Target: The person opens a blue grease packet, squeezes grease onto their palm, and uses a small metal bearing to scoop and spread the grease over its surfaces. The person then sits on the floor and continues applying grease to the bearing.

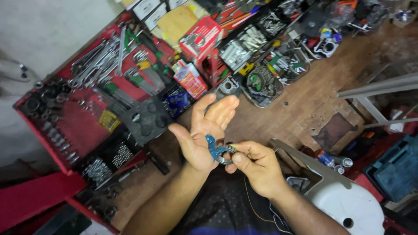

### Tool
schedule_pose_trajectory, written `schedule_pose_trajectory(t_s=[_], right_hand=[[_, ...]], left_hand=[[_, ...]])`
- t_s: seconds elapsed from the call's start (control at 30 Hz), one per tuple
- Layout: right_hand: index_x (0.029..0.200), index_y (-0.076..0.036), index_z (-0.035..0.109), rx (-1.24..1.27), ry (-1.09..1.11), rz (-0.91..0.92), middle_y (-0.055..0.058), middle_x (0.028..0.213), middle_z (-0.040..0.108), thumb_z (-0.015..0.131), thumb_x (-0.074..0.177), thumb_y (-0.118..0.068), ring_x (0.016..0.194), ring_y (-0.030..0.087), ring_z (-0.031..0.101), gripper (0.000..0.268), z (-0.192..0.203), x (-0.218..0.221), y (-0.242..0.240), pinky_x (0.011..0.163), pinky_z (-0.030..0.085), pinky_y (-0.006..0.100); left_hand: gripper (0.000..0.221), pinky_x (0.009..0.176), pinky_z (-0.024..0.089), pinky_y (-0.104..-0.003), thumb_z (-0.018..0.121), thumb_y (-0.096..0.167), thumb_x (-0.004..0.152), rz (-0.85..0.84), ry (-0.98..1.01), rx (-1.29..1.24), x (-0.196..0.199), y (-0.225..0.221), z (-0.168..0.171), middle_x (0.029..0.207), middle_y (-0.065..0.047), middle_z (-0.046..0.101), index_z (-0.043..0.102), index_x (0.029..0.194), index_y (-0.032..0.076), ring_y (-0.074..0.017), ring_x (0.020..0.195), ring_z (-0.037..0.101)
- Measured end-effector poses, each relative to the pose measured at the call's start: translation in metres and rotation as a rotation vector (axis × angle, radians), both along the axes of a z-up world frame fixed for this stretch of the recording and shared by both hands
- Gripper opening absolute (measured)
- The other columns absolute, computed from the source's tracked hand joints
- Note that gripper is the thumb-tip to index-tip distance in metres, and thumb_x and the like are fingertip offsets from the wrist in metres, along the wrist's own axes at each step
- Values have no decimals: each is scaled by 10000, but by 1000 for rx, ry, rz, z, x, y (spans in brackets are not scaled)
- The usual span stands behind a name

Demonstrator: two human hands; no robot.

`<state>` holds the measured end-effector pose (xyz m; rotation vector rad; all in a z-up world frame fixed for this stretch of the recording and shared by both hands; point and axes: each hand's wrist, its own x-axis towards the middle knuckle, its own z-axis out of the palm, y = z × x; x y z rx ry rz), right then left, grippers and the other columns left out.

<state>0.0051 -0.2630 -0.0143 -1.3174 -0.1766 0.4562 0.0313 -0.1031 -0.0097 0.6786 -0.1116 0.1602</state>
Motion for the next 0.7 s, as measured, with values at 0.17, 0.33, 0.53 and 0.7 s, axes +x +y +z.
schedule_pose_trajectory(t_s=[0.17, 0.33, 0.53, 0.7], right_hand=[[1149, 13, 685, 40, 83, -119, 175, 980, 776, 679, 954, -150, 725, 262, 783, 254, -12, 2, -33, 614, 673, 346], [1117, -86, 746, -459, -501, -198, 24, 848, 717, 667, 960, -294, 729, 140, 671, 272, 17, 7, -52, 684, 535, 277], [1160, -25, 695, -512, -692, -155, 77, 951, 719, 585, 1016, -247, 794, 177, 723, 286, 25, 6, -74, 764, 588, 256], [1132, 13, 675, -551, -860, -127, 110, 928, 704, 585, 1022, -252, 712, 219, 703, 300, 26, 11, -85, 636, 584, 305]], left_hand=[[952, 1225, 350, -548, 183, 816, 921, -34, 57, -120, 9, -30, -4, 1465, -296, 552, 469, 1492, 110, -434, 1433, 493], [953, 1180, 396, -531, 200, 830, 915, -50, 98, -232, 22, -62, -7, 1407, -265, 611, 532, 1437, 104, -438, 1382, 538], [930, 1112, 471, -553, 190, 801, 933, 23, 105, -122, 30, -88, -6, 1338, -293, 644, 539, 1394, 73, -468, 1303, 600], [902, 1041, 521, -540, 164, 784, 943, 68, 128, 5, 30, -101, -1, 1253, -292, 684, 560, 1343, 79, -479, 1231, 645]])
